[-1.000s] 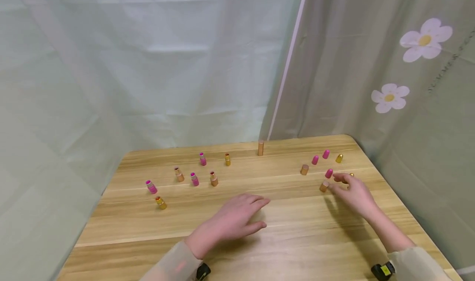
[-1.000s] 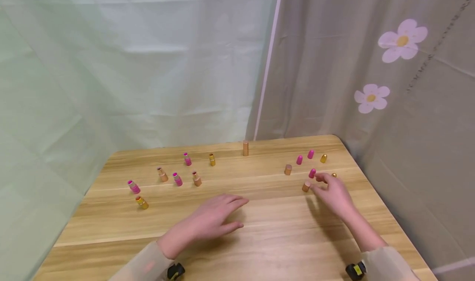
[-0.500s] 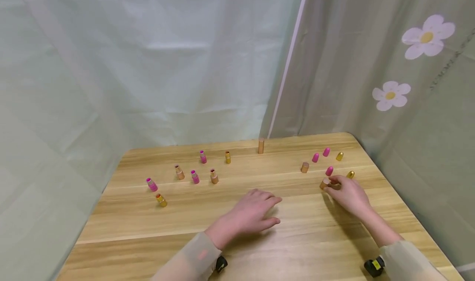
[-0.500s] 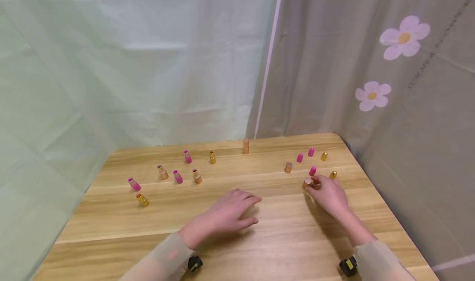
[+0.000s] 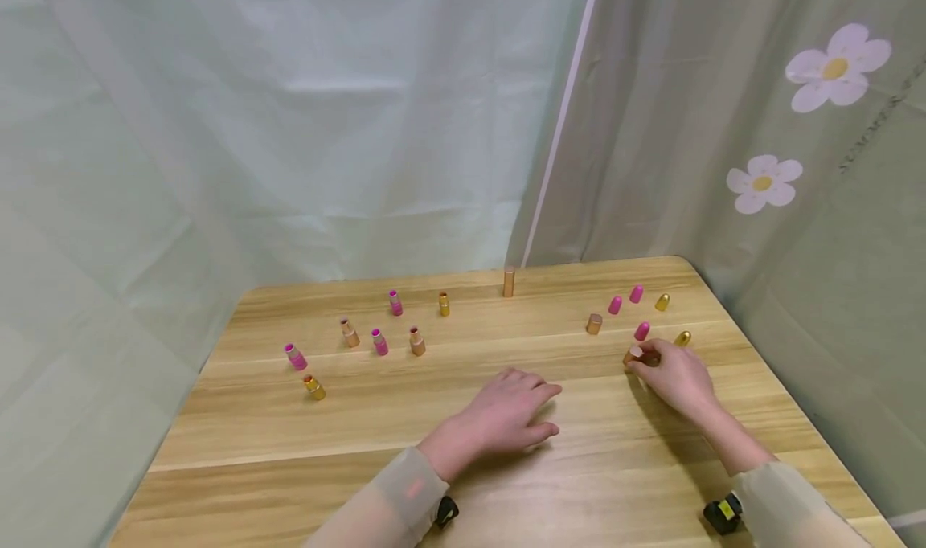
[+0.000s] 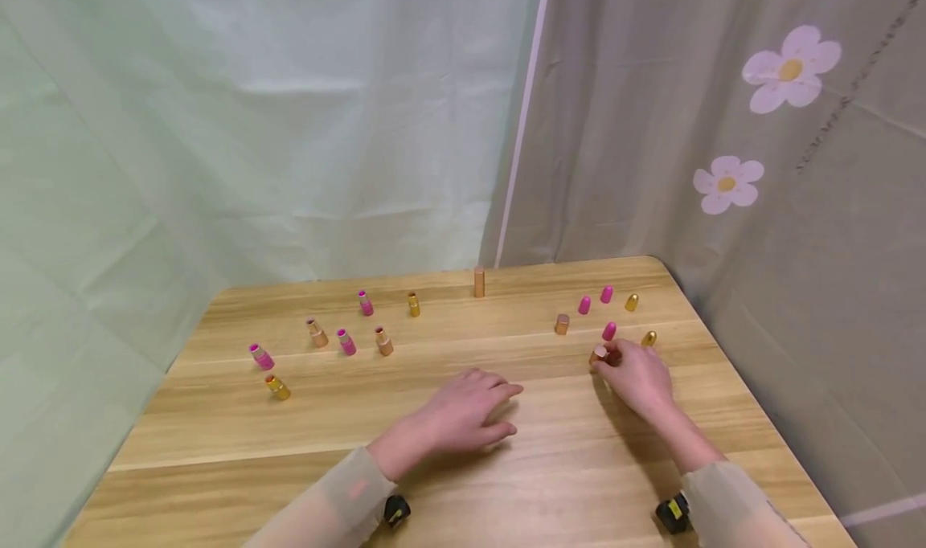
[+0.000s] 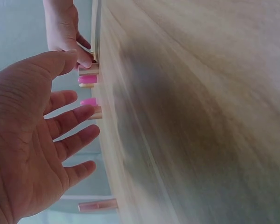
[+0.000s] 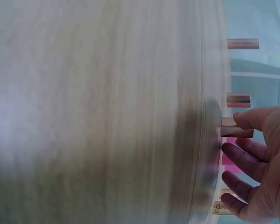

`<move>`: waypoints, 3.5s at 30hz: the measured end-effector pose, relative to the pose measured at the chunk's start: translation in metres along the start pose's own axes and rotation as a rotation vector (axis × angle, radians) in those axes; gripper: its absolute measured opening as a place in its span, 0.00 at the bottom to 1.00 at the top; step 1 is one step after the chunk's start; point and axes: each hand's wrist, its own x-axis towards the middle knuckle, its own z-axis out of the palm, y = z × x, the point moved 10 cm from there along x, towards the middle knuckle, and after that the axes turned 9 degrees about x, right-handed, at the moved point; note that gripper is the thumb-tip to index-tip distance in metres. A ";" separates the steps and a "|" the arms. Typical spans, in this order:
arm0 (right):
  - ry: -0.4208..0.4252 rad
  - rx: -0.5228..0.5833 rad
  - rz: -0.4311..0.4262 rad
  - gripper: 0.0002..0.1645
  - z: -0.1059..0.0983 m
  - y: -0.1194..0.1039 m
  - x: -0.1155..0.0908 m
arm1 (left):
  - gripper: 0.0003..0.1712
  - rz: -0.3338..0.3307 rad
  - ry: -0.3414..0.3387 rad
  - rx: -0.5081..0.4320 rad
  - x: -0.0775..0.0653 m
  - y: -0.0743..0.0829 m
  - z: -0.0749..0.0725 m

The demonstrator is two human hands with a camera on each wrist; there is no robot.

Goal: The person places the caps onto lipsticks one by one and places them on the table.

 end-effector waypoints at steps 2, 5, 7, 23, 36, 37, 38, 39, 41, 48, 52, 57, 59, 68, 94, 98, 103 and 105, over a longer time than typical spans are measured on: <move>0.005 0.006 0.000 0.24 0.000 0.000 0.000 | 0.37 -0.001 -0.004 -0.004 0.000 0.000 0.000; 0.012 0.014 -0.002 0.23 0.000 0.000 0.001 | 0.37 0.000 -0.006 -0.005 0.000 0.001 0.001; 0.015 0.021 -0.002 0.23 -0.001 0.000 0.001 | 0.36 0.002 -0.007 -0.007 -0.001 0.001 0.002; 0.031 0.196 0.020 0.20 -0.002 -0.007 -0.002 | 0.35 -0.018 0.040 -0.017 -0.011 -0.006 -0.009; 0.052 0.383 -0.003 0.18 0.003 -0.028 -0.008 | 0.27 -0.178 0.242 -0.183 -0.054 -0.066 -0.045; 0.051 0.392 -0.009 0.19 0.004 -0.030 -0.008 | 0.27 -0.205 0.265 -0.208 -0.059 -0.073 -0.049; 0.050 0.401 -0.012 0.19 0.006 -0.032 -0.007 | 0.26 -0.235 0.292 -0.224 -0.064 -0.081 -0.052; 0.046 0.406 -0.013 0.19 0.008 -0.034 -0.007 | 0.26 -0.265 0.320 -0.240 -0.069 -0.089 -0.056; 0.038 0.414 -0.008 0.19 0.011 -0.037 -0.008 | 0.26 -0.335 0.373 -0.258 -0.080 -0.105 -0.064; 0.009 0.481 -0.015 0.19 0.021 -0.051 -0.008 | 0.28 -0.573 0.477 -0.233 -0.115 -0.155 -0.082; -0.005 0.529 -0.038 0.19 0.026 -0.061 -0.009 | 0.30 -0.680 0.438 -0.285 -0.127 -0.177 -0.073; -0.023 0.558 -0.038 0.19 0.035 -0.071 -0.008 | 0.33 -0.761 0.345 -0.368 -0.131 -0.195 -0.048; -0.036 0.564 -0.035 0.19 0.039 -0.074 -0.008 | 0.34 -0.787 0.309 -0.399 -0.131 -0.200 -0.036; -0.076 0.600 -0.042 0.17 0.056 -0.083 -0.006 | 0.33 -0.824 0.237 -0.422 -0.119 -0.207 -0.005; -0.126 0.575 0.002 0.16 0.070 -0.083 -0.007 | 0.11 -0.734 0.251 -0.455 -0.095 -0.194 0.005; -0.134 0.576 0.000 0.16 0.072 -0.083 -0.007 | 0.10 -0.658 0.229 -0.504 -0.090 -0.173 0.006; -0.144 0.585 0.005 0.17 0.073 -0.084 -0.007 | 0.10 -0.563 0.185 -0.520 -0.084 -0.150 0.006; -0.148 0.588 0.015 0.17 0.074 -0.085 -0.007 | 0.09 -0.529 0.178 -0.512 -0.084 -0.143 0.005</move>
